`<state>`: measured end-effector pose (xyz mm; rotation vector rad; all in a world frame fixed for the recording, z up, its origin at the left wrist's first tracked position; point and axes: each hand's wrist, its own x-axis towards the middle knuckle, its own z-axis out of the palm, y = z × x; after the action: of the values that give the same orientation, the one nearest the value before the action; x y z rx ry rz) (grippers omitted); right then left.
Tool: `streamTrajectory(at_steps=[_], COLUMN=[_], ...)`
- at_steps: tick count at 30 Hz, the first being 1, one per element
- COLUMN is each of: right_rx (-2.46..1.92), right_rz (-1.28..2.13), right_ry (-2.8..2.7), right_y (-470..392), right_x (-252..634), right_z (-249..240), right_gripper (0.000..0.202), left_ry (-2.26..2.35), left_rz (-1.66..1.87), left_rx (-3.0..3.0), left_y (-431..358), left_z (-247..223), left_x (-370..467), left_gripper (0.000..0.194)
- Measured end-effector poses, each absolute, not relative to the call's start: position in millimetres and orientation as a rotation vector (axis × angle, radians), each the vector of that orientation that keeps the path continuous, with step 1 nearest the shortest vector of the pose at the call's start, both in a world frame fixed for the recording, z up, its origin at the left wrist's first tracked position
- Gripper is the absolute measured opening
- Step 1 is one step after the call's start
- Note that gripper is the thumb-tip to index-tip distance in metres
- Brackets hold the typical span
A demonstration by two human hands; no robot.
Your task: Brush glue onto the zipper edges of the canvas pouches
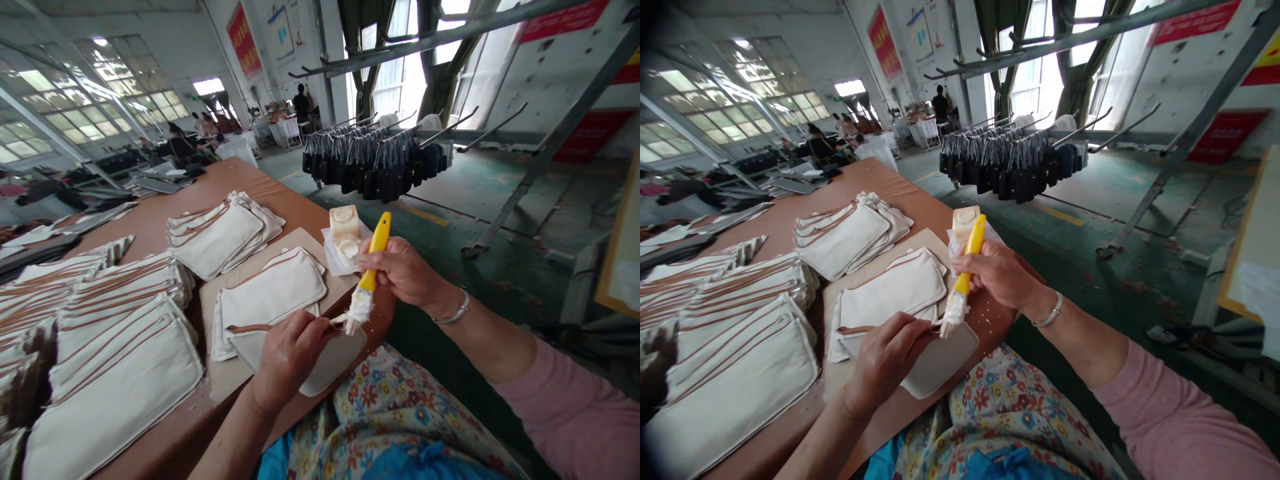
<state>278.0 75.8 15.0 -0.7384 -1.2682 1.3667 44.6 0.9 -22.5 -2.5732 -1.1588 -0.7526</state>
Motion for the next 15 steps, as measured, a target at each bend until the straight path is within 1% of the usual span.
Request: streamTrajectory(at_steps=[4,5,8,12,15], right_rx=[-0.809,-0.842,-0.951,-1.086,-1.115], right_rz=[1.298,1.301,1.307,1.340,1.335], right_ry=[-0.974,-0.925,-0.829,-0.738,-0.685], right_y=[68,68,73,80,78], right_x=[288,292,302,304,295], right_z=[24,20,-4,-48,-69], right_gripper=[0.015,0.017,0.011,0.010,0.007], left_ry=[-1.359,-1.415,-1.545,-1.639,-1.689], left_rz=[-0.766,-0.772,-0.727,-0.499,-0.399], left_rx=[-2.418,-2.348,-2.073,-1.684,-1.684], left_y=[-26,-36,-70,-106,-102], left_z=[3,14,58,124,149], left_x=[30,21,-19,-84,-140], left_gripper=[0.012,0.013,0.016,0.021,0.030])
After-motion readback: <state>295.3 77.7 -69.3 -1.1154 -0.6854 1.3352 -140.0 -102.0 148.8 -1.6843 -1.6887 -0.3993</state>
